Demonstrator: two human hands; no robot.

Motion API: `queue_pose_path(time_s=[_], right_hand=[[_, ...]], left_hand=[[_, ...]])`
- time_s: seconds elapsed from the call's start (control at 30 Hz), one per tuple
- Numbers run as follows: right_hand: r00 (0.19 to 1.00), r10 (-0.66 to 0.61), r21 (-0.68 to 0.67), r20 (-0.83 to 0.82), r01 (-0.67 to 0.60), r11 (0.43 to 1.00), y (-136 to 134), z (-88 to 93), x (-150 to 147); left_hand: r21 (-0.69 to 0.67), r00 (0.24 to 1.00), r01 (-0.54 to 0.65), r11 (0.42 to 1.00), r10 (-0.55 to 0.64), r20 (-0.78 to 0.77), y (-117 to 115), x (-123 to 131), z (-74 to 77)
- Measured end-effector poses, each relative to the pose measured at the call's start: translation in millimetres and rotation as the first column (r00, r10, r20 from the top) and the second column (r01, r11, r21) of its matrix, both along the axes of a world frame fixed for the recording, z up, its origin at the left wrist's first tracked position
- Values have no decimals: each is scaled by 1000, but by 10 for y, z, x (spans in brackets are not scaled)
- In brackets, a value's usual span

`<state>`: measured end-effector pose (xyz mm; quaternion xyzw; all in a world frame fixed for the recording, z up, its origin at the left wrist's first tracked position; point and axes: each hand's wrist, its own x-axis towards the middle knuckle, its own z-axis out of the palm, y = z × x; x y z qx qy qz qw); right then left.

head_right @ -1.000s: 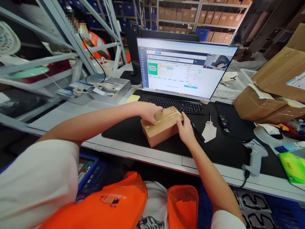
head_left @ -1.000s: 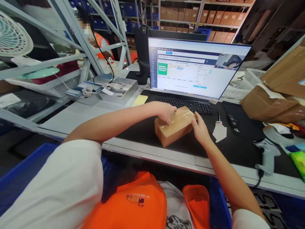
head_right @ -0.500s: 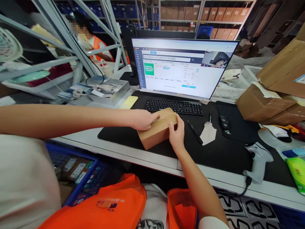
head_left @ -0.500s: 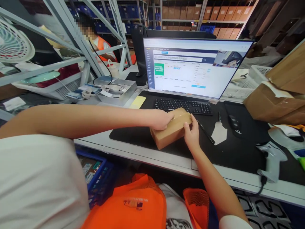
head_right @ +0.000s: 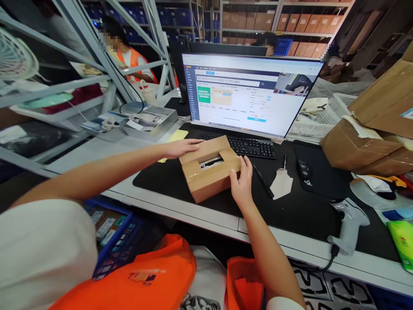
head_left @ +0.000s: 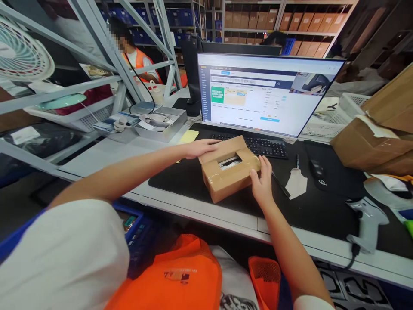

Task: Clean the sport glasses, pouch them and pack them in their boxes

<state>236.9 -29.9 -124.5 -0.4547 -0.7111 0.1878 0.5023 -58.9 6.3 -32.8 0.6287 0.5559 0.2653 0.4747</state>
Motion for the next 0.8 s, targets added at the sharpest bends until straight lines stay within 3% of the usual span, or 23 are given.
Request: queue_pose_path(time_s=[0.1, 0.17, 0.27, 0.33, 0.43, 0.5, 0.57, 0.63, 0.7, 0.77, 0.8], right_hand=[[981, -55, 161, 189, 24, 987, -34, 173, 5], [933, 3, 183, 360, -74, 980, -36, 376, -41], [798, 158, 86, 582, -254, 964, 22, 674, -206], [739, 142, 104, 659, -277, 955, 83, 766, -321], [817, -54, 367, 574, -198, 909, 117, 669, -353], [907, -151, 559, 394, -106, 822, 55, 487, -245], [951, -162, 650, 265, -52, 758, -68, 270, -65], [949, -105, 629, 296, -111, 770, -218, 59, 127], [916, -28, 551, 401, -216, 806, -361, -110, 279], [890, 27, 486, 455, -274, 830, -473, -198, 369], [890, 42, 465, 454, -278, 840, -515, -197, 394]], left_hand=[[136, 999, 38, 990, -42, 30, -32, 37, -351], [273, 995, 53, 961, -28, -95, -44, 32, -385], [455, 967, 75, 887, 46, -250, -95, -8, -133], [584, 916, 218, 782, 42, -398, -199, 2, 90], [590, 776, 525, 613, -60, -627, -434, 102, 226], [549, 741, 596, 585, -137, -658, -556, 173, 139], [594, 786, 557, 580, -136, -603, -605, 202, -37], [747, 896, 405, 528, -67, -439, -600, 182, -239], [905, 979, 177, 387, 27, -203, -603, 129, -439], [974, 993, -18, 224, 114, -8, -670, 57, -641], [982, 987, -70, 176, 155, 42, -734, 15, -745]])
